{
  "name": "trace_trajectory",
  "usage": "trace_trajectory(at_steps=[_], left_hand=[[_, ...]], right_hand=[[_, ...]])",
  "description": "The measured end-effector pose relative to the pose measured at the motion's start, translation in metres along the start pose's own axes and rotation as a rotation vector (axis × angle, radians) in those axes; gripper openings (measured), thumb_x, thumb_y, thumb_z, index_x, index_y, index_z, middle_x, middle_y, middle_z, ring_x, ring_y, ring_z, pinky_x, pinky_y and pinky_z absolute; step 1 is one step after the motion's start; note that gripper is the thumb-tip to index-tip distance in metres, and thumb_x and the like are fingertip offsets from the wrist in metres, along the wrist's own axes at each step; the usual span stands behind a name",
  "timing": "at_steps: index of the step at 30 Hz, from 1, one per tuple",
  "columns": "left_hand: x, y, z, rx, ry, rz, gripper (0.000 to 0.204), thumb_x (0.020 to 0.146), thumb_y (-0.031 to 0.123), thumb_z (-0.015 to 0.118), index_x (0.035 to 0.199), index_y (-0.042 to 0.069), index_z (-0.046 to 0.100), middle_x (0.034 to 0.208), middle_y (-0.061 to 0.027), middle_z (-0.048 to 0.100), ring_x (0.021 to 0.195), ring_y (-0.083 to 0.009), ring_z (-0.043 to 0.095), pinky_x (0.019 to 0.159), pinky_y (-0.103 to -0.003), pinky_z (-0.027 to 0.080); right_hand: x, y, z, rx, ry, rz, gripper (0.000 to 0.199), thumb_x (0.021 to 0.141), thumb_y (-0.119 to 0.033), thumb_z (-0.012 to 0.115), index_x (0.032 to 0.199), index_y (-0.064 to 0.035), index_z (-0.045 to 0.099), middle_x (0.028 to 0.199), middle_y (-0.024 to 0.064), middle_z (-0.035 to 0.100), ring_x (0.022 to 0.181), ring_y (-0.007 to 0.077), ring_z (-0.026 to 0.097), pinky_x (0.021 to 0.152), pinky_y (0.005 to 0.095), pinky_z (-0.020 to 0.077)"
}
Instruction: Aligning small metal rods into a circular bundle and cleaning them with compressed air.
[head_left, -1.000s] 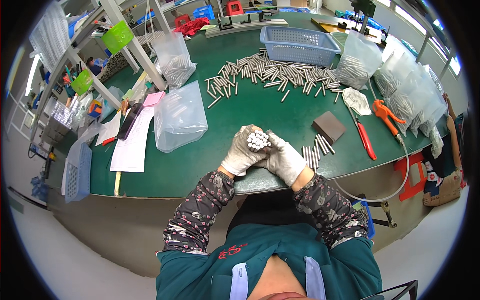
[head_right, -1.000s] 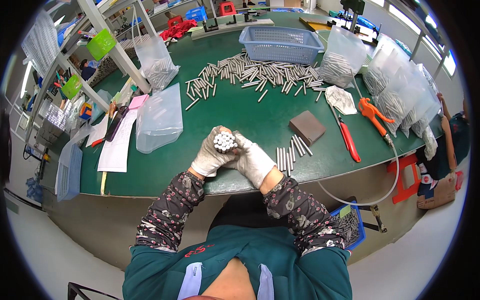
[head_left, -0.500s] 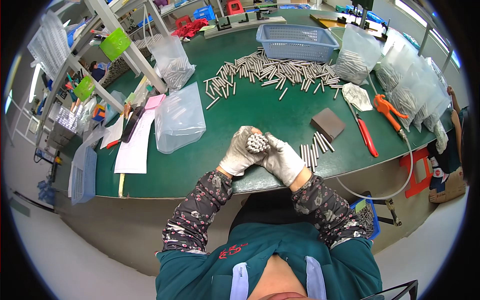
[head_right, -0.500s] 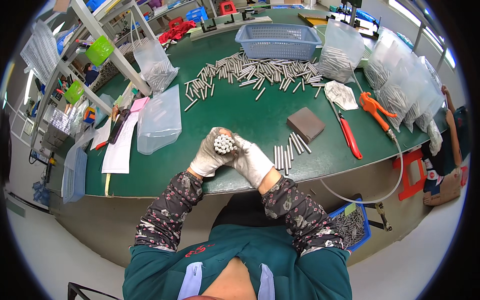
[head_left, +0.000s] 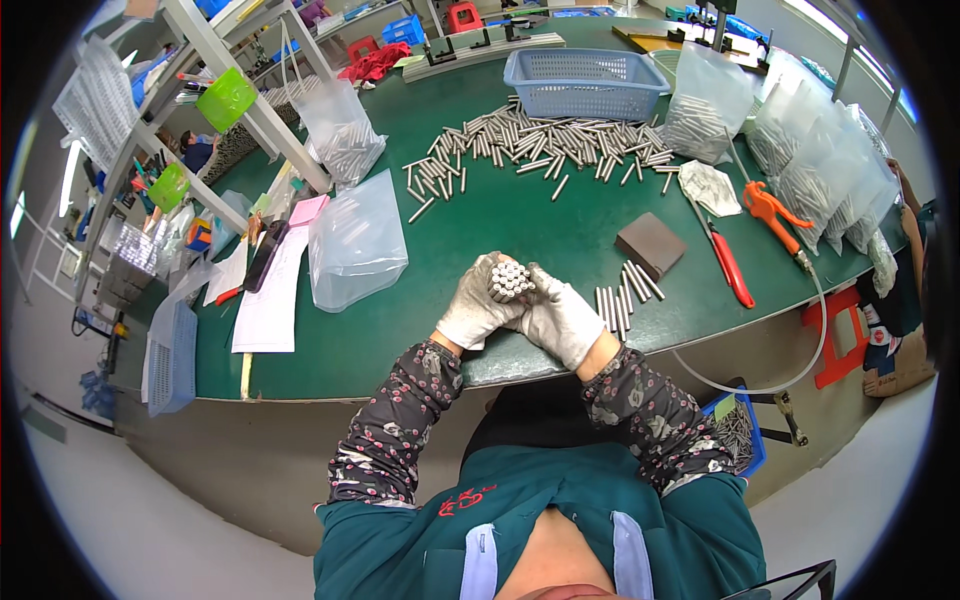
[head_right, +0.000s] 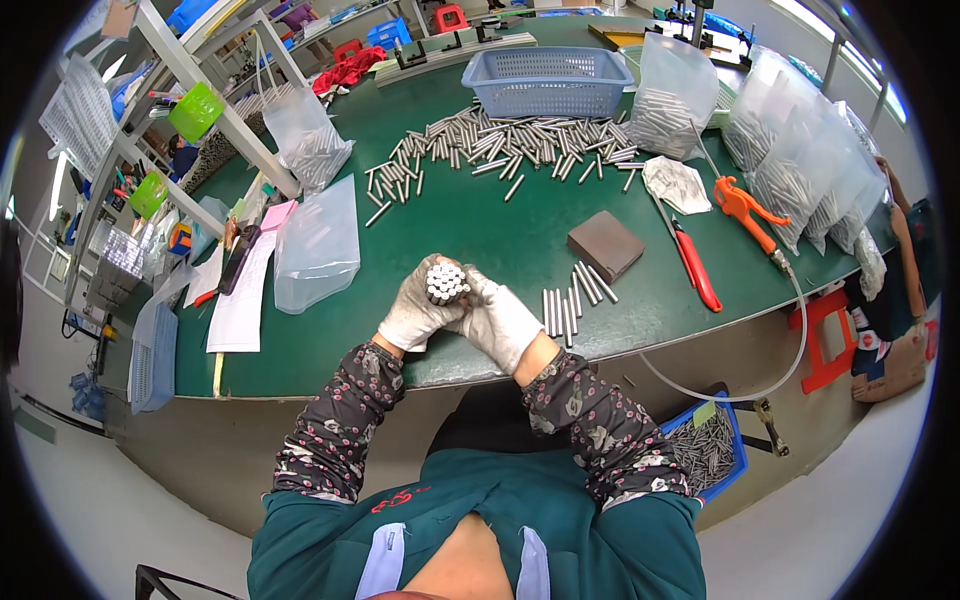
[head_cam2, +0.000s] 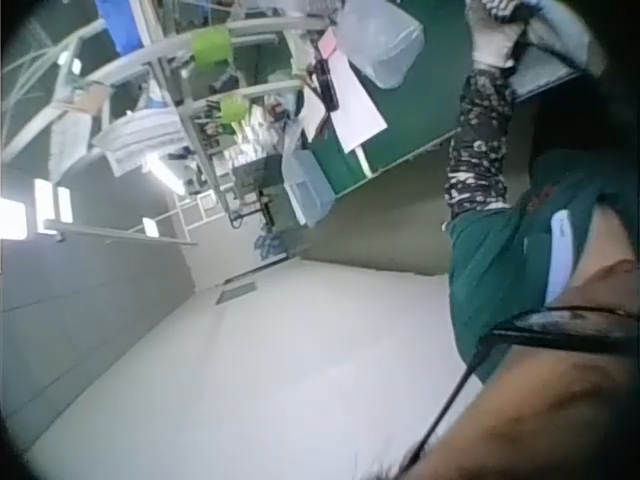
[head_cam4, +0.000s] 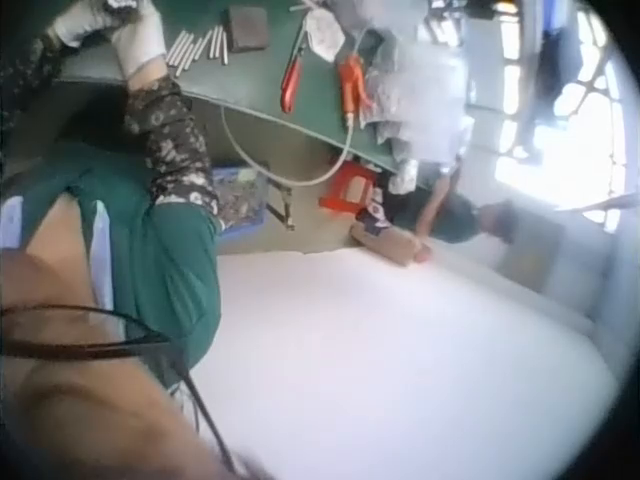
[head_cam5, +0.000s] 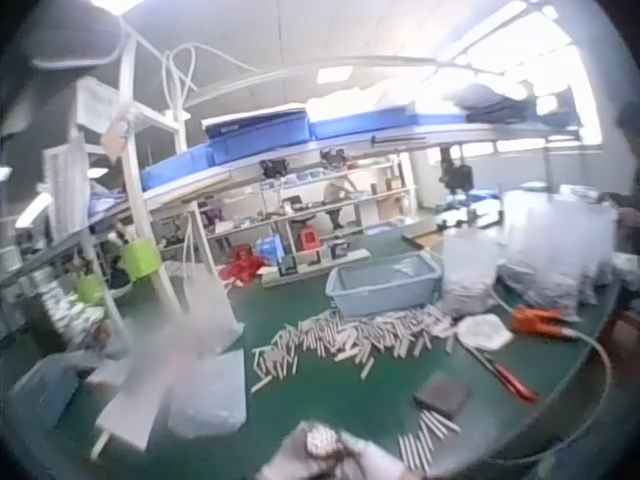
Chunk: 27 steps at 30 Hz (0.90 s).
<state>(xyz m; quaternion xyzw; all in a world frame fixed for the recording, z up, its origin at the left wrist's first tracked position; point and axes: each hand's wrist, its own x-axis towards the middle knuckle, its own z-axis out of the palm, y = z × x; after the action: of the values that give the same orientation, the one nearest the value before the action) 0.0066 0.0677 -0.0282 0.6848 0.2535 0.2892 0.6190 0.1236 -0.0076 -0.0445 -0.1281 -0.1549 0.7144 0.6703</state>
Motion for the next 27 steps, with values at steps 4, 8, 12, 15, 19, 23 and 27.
trace_trajectory(at_steps=[4, 8, 12, 15, 19, 23, 27], left_hand=[[0.001, 0.002, 0.0, -0.003, -0.008, -0.031, 0.055, 0.058, -0.004, 0.074, 0.105, 0.004, 0.045, 0.094, -0.0024, 0.054, 0.087, -0.0105, 0.054, 0.079, -0.025, 0.047], [0.0, 0.005, 0.002, -0.145, -0.022, -0.049, 0.057, 0.059, -0.004, 0.073, 0.108, 0.003, 0.044, 0.096, -0.0022, 0.054, 0.091, -0.011, 0.054, 0.083, -0.025, 0.046], [0.0, 0.002, 0.001, -0.139, -0.013, -0.03, 0.058, 0.061, -0.005, 0.072, 0.111, 0.002, 0.043, 0.1, -0.003, 0.053, 0.095, -0.0119, 0.053, 0.085, -0.025, 0.045], [0.0, 0.0, -0.001, -0.034, -0.001, -0.023, 0.058, 0.062, -0.005, 0.071, 0.112, 0.001, 0.042, 0.101, -0.0036, 0.054, 0.094, -0.0123, 0.053, 0.086, -0.025, 0.045], [0.0, 0.003, 0.001, -0.086, -0.018, -0.021, 0.056, 0.063, -0.004, 0.07, 0.112, 0.001, 0.042, 0.1, -0.0038, 0.054, 0.093, -0.0129, 0.054, 0.086, -0.025, 0.044], [0.001, -0.007, -0.006, -0.163, -0.017, 0.02, 0.053, 0.066, -0.006, 0.068, 0.112, 0.001, 0.042, 0.098, -0.0034, 0.054, 0.092, -0.0118, 0.054, 0.084, -0.024, 0.045], [-0.002, 0.002, 0.0, -0.159, -0.007, 0.022, 0.048, 0.066, -0.008, 0.064, 0.109, 0.003, 0.044, 0.093, -0.0012, 0.055, 0.086, -0.01, 0.055, 0.077, -0.022, 0.046]], right_hand=[[0.001, -0.002, -0.001, -0.038, -0.008, 0.022, 0.043, 0.09, -0.03, 0.048, 0.12, 0.0001, 0.044, 0.119, 0.0126, 0.051, 0.107, 0.0257, 0.05, 0.095, 0.0446, 0.039], [0.003, -0.001, -0.003, -0.031, -0.012, 0.024, 0.044, 0.09, -0.032, 0.046, 0.12, 0.0, 0.044, 0.118, 0.0129, 0.051, 0.107, 0.0258, 0.05, 0.095, 0.0457, 0.0385], [0.003, -0.003, -0.002, -0.057, 0.003, 0.039, 0.043, 0.091, -0.032, 0.046, 0.12, -0.0001, 0.044, 0.118, 0.0132, 0.051, 0.108, 0.0265, 0.05, 0.094, 0.0458, 0.0388], [0.001, -0.004, 0.004, -0.071, 0.033, 0.047, 0.043, 0.091, -0.032, 0.045, 0.12, -0.0004, 0.044, 0.117, 0.0136, 0.052, 0.107, 0.027, 0.05, 0.095, 0.0457, 0.0385], [-0.001, -0.005, 0.015, -0.141, 0.144, 0.043, 0.045, 0.092, -0.034, 0.041, 0.121, 0.0005, 0.043, 0.114, 0.015, 0.053, 0.101, 0.0278, 0.054, 0.088, 0.0439, 0.044], [-0.023, -0.022, 0.051, -0.853, 0.508, 0.047, 0.047, 0.09, -0.04, 0.043, 0.117, -0.003, 0.049, 0.095, 0.0095, 0.062, 0.075, 0.0223, 0.062, 0.061, 0.0305, 0.051], [-0.026, -0.052, 0.061, -1.685, 0.488, -0.572, 0.027, 0.084, -0.03, 0.054, 0.095, -0.0069, 0.063, 0.084, 0.0079, 0.064, 0.072, 0.0245, 0.062, 0.062, 0.0329, 0.0486]])
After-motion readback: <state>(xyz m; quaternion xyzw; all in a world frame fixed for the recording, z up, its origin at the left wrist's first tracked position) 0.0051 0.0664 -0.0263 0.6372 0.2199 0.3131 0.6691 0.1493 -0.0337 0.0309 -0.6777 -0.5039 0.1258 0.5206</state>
